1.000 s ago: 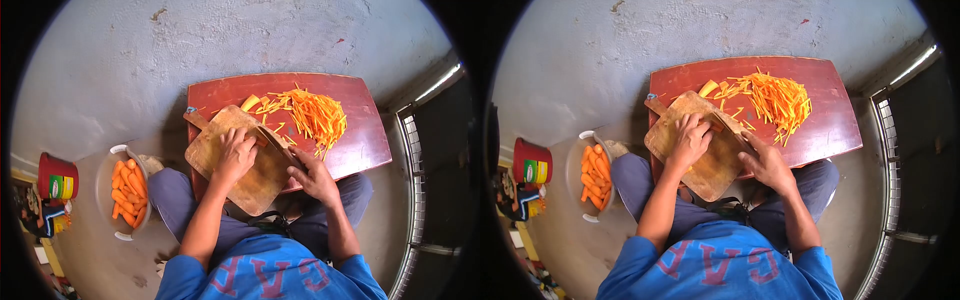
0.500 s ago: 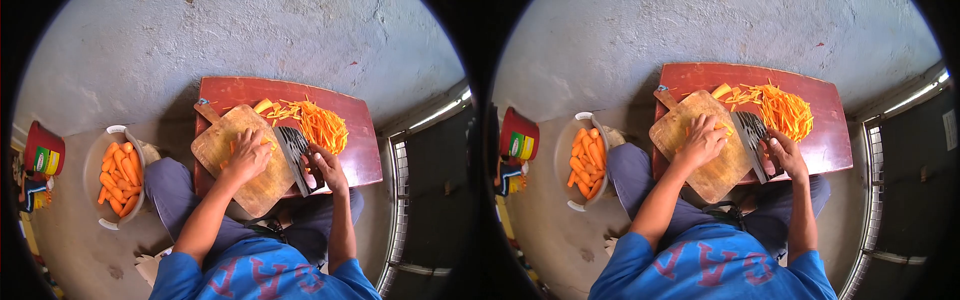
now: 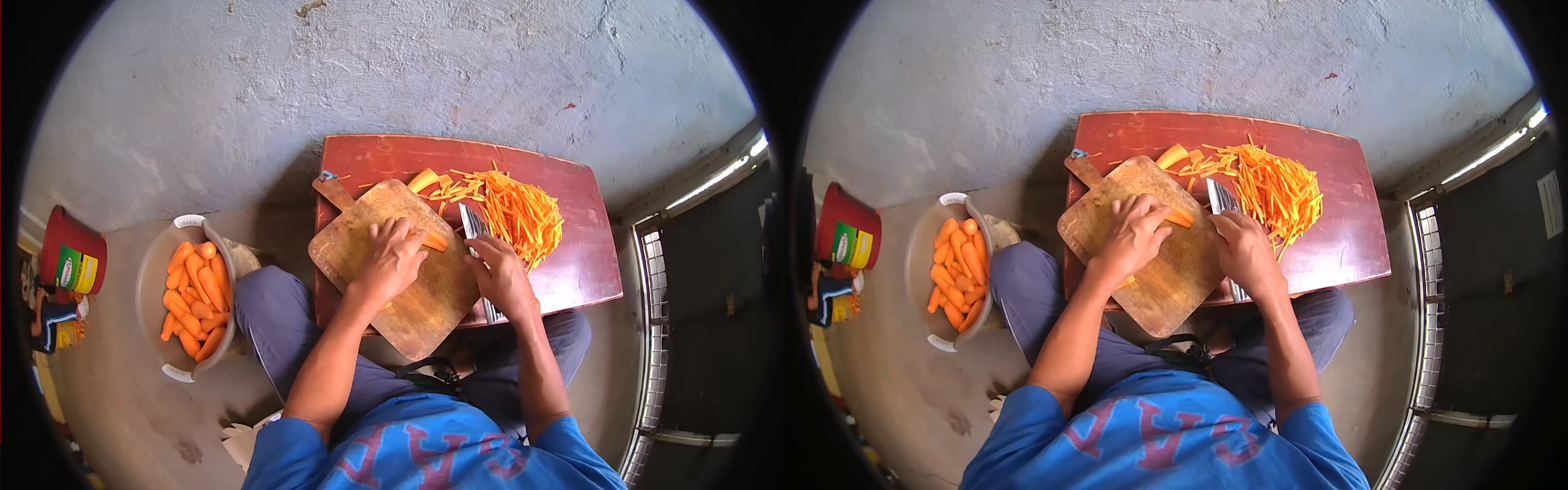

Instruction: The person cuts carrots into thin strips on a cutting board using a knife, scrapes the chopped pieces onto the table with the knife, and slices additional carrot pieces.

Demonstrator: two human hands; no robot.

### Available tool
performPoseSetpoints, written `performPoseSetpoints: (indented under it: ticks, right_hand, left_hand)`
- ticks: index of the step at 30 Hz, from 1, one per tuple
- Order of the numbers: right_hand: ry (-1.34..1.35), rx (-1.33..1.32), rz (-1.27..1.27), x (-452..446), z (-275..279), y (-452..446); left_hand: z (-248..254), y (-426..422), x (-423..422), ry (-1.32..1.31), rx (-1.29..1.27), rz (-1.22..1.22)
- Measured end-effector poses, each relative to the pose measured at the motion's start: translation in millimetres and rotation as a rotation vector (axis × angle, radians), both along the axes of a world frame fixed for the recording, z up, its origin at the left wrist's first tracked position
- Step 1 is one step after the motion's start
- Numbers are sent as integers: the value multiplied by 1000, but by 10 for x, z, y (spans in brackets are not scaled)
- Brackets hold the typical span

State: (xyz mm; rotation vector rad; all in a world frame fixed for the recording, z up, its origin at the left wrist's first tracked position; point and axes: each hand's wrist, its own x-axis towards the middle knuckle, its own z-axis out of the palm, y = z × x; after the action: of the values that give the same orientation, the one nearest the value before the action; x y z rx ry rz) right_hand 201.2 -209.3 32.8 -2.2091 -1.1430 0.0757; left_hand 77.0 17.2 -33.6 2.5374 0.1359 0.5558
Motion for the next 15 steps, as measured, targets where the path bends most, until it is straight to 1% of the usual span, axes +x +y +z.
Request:
performPoseSetpoints:
  ticks: [1, 2, 5, 6, 9, 10, 13, 14, 15]
  right_hand:
    - [-18, -18, 41, 11, 18, 50]
    - [-15, 46, 45, 30, -41, 88]
    - [-97, -16, 115, -10, 11, 310]
    - [-164, -102, 161, 5, -45, 388]
    - [-415, -211, 220, 3, -280, 641]
    - [-430, -279, 217, -16, -322, 672]
    - [-265, -233, 229, -127, -342, 664]
    - [-285, -237, 190, -242, -328, 629]
    - [-222, -238, 190, -335, -306, 607]
  left_hand:
    - [1, 15, 0, -3, 13, 7]
    - [-3, 35, -9, -5, 26, 19]
    - [-22, 94, -42, -11, 57, 43]
    - [-28, 108, -45, -14, 67, 44]
    - [-4, 163, -41, -30, 113, 41]
    - [3, 177, -46, -19, 99, 46]
    - [66, 256, -122, -20, 85, 72]
    - [109, 298, -169, -3, 110, 95]
    - [225, 335, -216, 15, 132, 115]
